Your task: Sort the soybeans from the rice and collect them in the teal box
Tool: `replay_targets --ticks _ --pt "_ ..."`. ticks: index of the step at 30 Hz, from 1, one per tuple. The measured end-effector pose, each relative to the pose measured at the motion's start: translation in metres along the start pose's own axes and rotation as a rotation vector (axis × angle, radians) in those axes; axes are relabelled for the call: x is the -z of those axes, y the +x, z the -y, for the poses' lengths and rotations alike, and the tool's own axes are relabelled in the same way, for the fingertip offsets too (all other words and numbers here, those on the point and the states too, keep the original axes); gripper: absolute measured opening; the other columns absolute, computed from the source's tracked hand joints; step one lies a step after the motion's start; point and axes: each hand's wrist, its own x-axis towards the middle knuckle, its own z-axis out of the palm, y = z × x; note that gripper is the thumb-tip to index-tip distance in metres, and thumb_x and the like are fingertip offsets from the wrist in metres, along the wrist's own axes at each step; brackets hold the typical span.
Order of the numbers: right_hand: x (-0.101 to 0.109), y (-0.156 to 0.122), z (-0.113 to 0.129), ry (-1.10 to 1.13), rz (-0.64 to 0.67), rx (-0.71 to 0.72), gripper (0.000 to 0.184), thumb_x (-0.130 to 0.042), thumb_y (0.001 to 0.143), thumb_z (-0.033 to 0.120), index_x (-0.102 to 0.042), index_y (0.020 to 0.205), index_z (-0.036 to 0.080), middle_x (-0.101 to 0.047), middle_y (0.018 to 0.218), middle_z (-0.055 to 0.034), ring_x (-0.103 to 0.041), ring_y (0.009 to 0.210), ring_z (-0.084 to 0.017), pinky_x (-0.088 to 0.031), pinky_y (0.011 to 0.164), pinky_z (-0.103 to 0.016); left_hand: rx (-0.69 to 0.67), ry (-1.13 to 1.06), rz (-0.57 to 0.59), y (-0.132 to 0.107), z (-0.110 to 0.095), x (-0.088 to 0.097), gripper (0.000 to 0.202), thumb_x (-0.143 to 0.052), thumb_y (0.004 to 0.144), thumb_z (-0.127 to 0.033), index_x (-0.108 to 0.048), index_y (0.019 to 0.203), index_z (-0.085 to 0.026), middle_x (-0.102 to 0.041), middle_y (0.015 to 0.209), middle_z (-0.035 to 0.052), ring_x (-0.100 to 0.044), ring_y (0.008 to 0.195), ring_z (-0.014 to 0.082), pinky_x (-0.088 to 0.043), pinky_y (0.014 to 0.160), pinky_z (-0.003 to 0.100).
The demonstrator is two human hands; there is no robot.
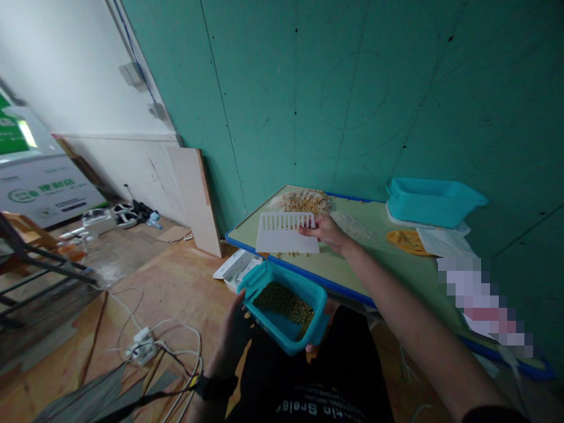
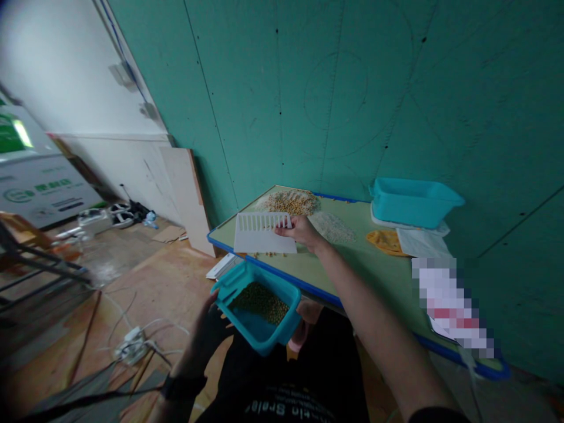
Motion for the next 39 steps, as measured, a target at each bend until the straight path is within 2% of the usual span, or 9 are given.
replay_targets --ticks 5,8,13,17,23,29,33,37,39 --pt "0.001 -0.002 0.005 -0.018 0.030 -0.026 0.041 -0.090 0.057 0.042 -0.077 0.084 0.015 -0.077 0.085 -0.0071 -0.067 0.072 -0.018 -0.052 0.066 -0.030 0.040 0.012 -0.043 0.008 0.003 0.007 0.052 -0.075 0.071 -0.053 -0.065 0.114 -0.027 -0.070 0.083 0.0012 -0.066 0.066 0.0226 -0.054 0.056 0.035" --pt "0.004 -0.006 0.009 -0.047 0.068 -0.002 0.039 -0.089 0.058 0.042 -0.076 0.083 0.015 -0.077 0.086 -0.0067 -0.067 0.074 -0.019 -0.052 0.066 -0.029 -0.042 -0.012 -0.014 0.009 0.003 0.011 0.060 -0.077 0.070 -0.052 -0.060 0.123 -0.030 -0.072 0.091 0.0009 -0.069 0.071 0.0238 -0.056 0.059 0.037" --pt "0.013 -0.016 0.012 -0.119 0.063 -0.027 0.040 -0.087 0.061 0.044 -0.075 0.086 0.015 -0.076 0.084 -0.0063 -0.065 0.071 -0.018 -0.051 0.061 -0.028 0.026 -0.009 0.042 0.004 -0.002 0.012 0.049 -0.077 0.073 -0.052 -0.066 0.112 -0.024 -0.071 0.089 0.0018 -0.067 0.071 0.0226 -0.056 0.062 0.038" --pt "0.022 -0.028 0.011 -0.182 0.036 -0.053 0.042 -0.086 0.061 0.046 -0.076 0.088 0.015 -0.077 0.086 -0.0077 -0.065 0.071 -0.020 -0.050 0.057 -0.028 0.023 -0.003 0.009 -0.005 -0.007 0.003 0.042 -0.077 0.072 -0.053 -0.071 0.101 -0.023 -0.068 0.079 0.0008 -0.064 0.067 0.0217 -0.055 0.059 0.037" --pt "0.046 -0.053 0.007 -0.294 -0.039 -0.073 0.040 -0.083 0.063 0.052 -0.078 0.080 0.016 -0.075 0.076 -0.0083 -0.065 0.066 -0.023 -0.050 0.053 -0.031 0.089 -0.025 0.018 -0.018 -0.013 -0.014 0.037 -0.069 0.084 -0.048 -0.074 0.103 -0.018 -0.076 0.089 0.0072 -0.069 0.074 0.0232 -0.058 0.063 0.035" --pt "0.059 -0.085 0.013 -0.541 -0.171 -0.023 0.034 -0.076 0.073 0.048 -0.079 0.080 0.016 -0.076 0.074 -0.0079 -0.067 0.068 -0.025 -0.052 0.058 -0.033 0.143 -0.114 0.026 -0.037 -0.022 -0.036 0.030 -0.061 0.091 -0.039 -0.075 0.101 -0.014 -0.077 0.076 0.0089 -0.073 0.073 0.0255 -0.051 0.049 0.029" --pt "0.056 -0.112 0.020 -0.725 -0.220 0.028 0.040 -0.065 0.084 0.049 -0.079 0.087 0.012 -0.074 0.070 -0.0065 -0.068 0.066 -0.023 -0.049 0.057 -0.029 0.100 -0.139 0.119 -0.056 -0.025 -0.051 0.025 -0.067 0.088 -0.035 -0.077 0.102 -0.017 -0.081 0.088 0.0095 -0.076 0.086 0.0270 -0.062 0.076 0.038" --pt "0.049 -0.137 0.026 -0.848 -0.246 0.057 0.041 -0.061 0.089 0.049 -0.079 0.085 0.013 -0.074 0.066 -0.0059 -0.067 0.059 -0.021 -0.046 0.052 -0.028 0.115 -0.217 0.183 -0.062 -0.022 -0.058 0.036 -0.059 0.094 -0.038 -0.076 0.115 -0.013 -0.081 0.107 0.0138 -0.076 0.099 0.0309 -0.061 0.088 0.043" --pt "0.046 -0.147 0.028 -0.875 -0.252 0.086 0.037 -0.061 0.090 0.046 -0.080 0.086 0.014 -0.077 0.072 -0.0066 -0.070 0.062 -0.022 -0.048 0.054 -0.028 0.136 -0.245 0.221 -0.059 -0.020 -0.057 0.037 -0.058 0.095 -0.034 -0.076 0.118 -0.011 -0.081 0.105 0.0139 -0.074 0.105 0.0319 -0.059 0.093 0.043"
